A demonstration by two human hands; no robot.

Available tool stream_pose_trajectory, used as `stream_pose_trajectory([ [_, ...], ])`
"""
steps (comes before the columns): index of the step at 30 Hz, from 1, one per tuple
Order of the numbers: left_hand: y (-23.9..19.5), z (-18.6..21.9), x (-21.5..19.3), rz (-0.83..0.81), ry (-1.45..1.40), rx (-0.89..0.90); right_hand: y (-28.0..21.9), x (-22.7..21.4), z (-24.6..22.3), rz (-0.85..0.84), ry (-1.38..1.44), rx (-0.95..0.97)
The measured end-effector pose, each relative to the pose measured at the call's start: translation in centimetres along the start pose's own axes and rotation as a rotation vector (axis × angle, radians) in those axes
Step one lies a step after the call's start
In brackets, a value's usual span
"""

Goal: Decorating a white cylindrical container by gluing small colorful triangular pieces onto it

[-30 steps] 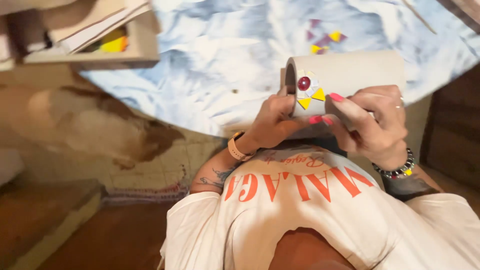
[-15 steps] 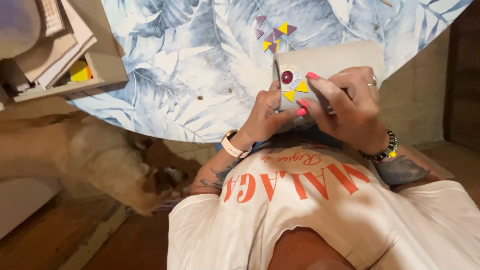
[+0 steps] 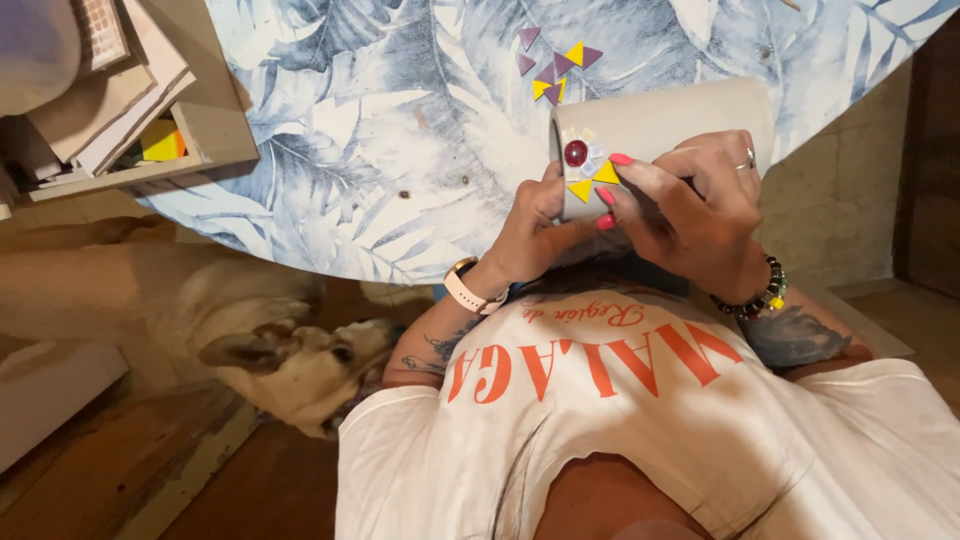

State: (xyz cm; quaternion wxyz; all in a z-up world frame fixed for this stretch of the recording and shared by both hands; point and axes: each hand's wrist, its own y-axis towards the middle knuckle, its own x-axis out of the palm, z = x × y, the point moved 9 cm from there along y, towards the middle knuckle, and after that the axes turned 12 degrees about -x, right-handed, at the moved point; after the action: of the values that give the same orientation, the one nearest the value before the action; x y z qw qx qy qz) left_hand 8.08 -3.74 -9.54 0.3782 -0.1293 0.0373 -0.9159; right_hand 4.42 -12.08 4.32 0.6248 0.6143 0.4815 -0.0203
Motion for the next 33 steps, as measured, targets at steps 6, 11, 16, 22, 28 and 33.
stream_pose_trajectory([
  [6,-0.1,0.0,-0.1,0.006,-0.007,-0.028,-0.2,0.1,-0.2,0.021,-0.03,-0.027],
  [11,-0.1,-0.1,0.1,0.006,-0.041,-0.042,-0.1,0.0,-0.1,0.04,-0.015,-0.001],
  [16,-0.2,0.1,0.0,0.007,-0.031,-0.028,0.0,0.0,0.0,0.048,-0.007,0.013],
  [22,-0.2,0.3,0.0,0.021,-0.03,0.002,0.0,0.2,0.0,0.044,-0.013,0.016],
  [28,-0.1,0.3,-0.1,0.032,-0.041,0.031,0.1,0.2,-0.1,0.039,-0.03,-0.003],
  [33,-0.2,0.5,-0.2,0.027,-0.053,0.041,0.0,0.3,-0.1,0.034,-0.021,0.0],
])
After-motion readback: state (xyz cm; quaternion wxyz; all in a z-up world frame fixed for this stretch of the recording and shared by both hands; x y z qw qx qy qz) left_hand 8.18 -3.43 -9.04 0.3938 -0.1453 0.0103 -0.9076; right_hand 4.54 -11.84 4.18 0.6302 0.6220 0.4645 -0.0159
